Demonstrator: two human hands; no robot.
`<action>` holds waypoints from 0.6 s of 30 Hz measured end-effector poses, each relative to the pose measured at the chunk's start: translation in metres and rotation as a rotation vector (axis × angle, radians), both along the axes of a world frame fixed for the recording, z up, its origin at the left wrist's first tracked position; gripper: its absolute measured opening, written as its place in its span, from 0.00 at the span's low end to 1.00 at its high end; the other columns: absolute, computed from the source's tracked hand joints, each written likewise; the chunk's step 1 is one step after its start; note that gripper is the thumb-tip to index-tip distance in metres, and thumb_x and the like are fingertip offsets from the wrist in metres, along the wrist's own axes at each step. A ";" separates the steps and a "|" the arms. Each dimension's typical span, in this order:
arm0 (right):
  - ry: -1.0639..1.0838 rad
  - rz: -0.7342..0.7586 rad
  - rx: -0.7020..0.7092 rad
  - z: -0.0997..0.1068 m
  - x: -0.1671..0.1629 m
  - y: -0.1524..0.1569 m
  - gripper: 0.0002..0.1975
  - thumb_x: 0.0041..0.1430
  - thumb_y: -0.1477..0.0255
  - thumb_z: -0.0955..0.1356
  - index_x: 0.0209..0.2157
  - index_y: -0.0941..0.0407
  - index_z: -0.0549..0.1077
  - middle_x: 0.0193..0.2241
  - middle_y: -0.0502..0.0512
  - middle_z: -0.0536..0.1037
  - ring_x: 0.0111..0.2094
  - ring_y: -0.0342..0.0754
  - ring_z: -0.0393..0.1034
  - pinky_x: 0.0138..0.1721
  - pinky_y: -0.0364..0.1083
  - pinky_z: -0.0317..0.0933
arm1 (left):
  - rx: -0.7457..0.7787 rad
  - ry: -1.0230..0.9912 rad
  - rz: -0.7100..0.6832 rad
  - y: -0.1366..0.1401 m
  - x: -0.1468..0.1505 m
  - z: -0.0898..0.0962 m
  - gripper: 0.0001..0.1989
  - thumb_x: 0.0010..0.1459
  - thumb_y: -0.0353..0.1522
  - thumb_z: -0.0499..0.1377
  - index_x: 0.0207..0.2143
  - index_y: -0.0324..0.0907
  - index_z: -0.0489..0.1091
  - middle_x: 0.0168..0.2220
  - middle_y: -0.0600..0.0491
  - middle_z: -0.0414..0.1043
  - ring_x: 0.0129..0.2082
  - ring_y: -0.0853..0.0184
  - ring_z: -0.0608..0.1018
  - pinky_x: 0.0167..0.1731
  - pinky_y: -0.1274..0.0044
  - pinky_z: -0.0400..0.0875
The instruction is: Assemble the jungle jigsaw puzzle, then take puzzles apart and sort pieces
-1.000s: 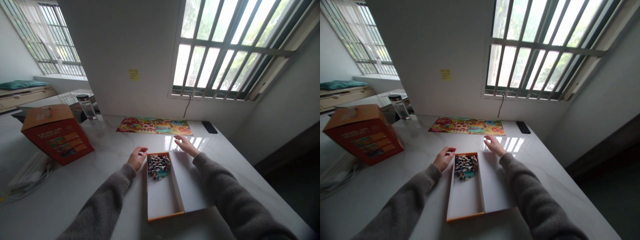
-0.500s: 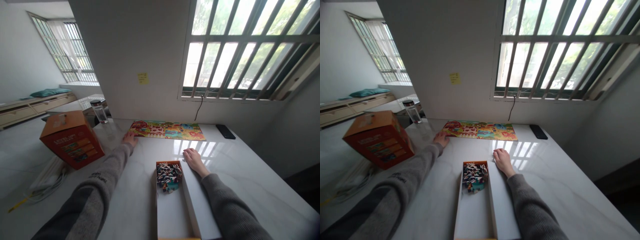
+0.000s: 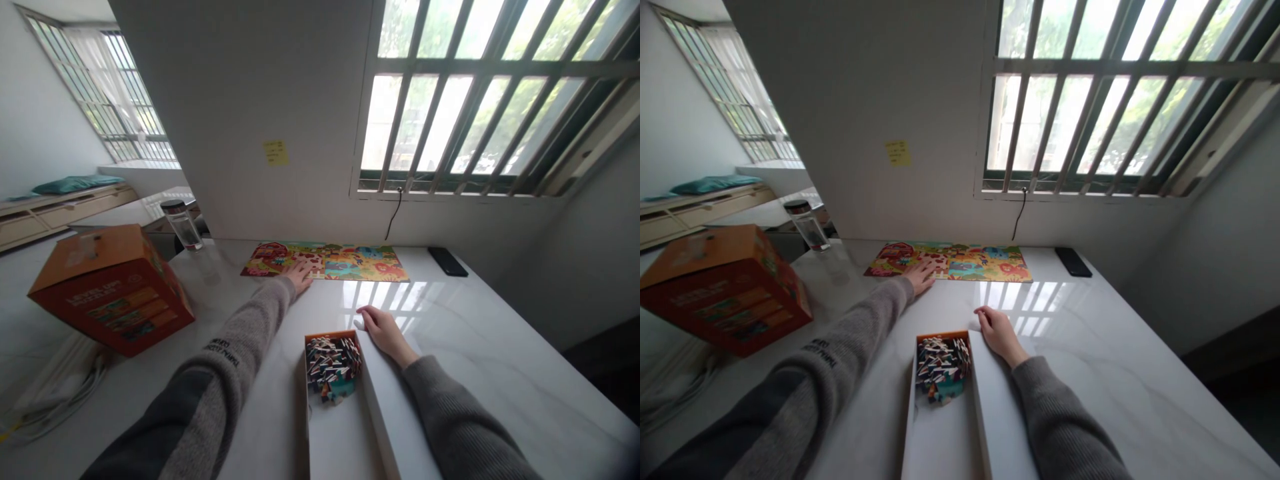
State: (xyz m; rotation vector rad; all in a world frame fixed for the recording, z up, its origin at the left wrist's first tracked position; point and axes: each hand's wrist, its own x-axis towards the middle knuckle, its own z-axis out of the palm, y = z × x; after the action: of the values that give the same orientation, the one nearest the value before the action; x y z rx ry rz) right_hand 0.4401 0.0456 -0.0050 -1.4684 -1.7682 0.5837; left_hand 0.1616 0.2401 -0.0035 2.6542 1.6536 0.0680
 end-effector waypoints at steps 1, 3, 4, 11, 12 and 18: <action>0.000 -0.001 0.002 0.001 -0.001 0.000 0.19 0.65 0.63 0.59 0.39 0.57 0.77 0.24 0.53 0.76 0.27 0.48 0.70 0.33 0.45 0.62 | 0.007 -0.003 -0.030 0.001 0.003 0.000 0.30 0.65 0.46 0.48 0.67 0.51 0.54 0.70 0.48 0.50 0.68 0.51 0.54 0.64 0.58 0.52; 0.005 -0.001 -0.004 0.001 -0.001 0.001 0.18 0.65 0.64 0.59 0.40 0.57 0.77 0.24 0.53 0.77 0.27 0.49 0.71 0.34 0.45 0.62 | 0.037 0.007 -0.138 0.004 0.008 0.002 0.28 0.65 0.45 0.50 0.65 0.48 0.57 0.67 0.47 0.55 0.67 0.54 0.57 0.64 0.63 0.54; 0.008 -0.002 -0.009 0.000 0.000 0.001 0.18 0.65 0.64 0.59 0.40 0.57 0.77 0.24 0.53 0.77 0.27 0.49 0.71 0.34 0.45 0.62 | 0.050 0.023 -0.186 0.006 0.012 0.005 0.27 0.65 0.44 0.50 0.64 0.46 0.60 0.66 0.46 0.59 0.65 0.56 0.60 0.63 0.65 0.56; 0.017 -0.007 -0.021 -0.001 0.001 0.001 0.17 0.65 0.65 0.59 0.39 0.57 0.77 0.27 0.54 0.78 0.29 0.49 0.72 0.36 0.46 0.62 | 0.003 0.164 -0.243 0.025 0.039 0.029 0.20 0.64 0.40 0.54 0.56 0.42 0.68 0.55 0.42 0.71 0.51 0.56 0.75 0.49 0.68 0.69; 0.016 -0.006 -0.021 -0.001 0.001 0.001 0.17 0.65 0.65 0.59 0.39 0.57 0.77 0.27 0.54 0.78 0.29 0.49 0.72 0.36 0.46 0.62 | -0.002 0.183 -0.251 0.025 0.042 0.030 0.19 0.64 0.39 0.54 0.54 0.41 0.69 0.54 0.41 0.72 0.51 0.55 0.75 0.49 0.68 0.69; 0.020 0.002 -0.017 -0.002 0.001 0.002 0.16 0.65 0.65 0.59 0.39 0.56 0.76 0.27 0.54 0.78 0.29 0.49 0.72 0.35 0.45 0.62 | -0.034 0.243 -0.262 0.016 0.053 0.026 0.17 0.64 0.26 0.48 0.49 0.37 0.71 0.48 0.35 0.75 0.48 0.53 0.78 0.47 0.65 0.69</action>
State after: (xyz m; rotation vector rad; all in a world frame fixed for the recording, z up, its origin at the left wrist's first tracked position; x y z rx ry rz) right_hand 0.4413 0.0477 -0.0069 -1.4678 -1.7537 0.6134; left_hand 0.2146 0.2561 0.0224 2.9227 1.3242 -0.2930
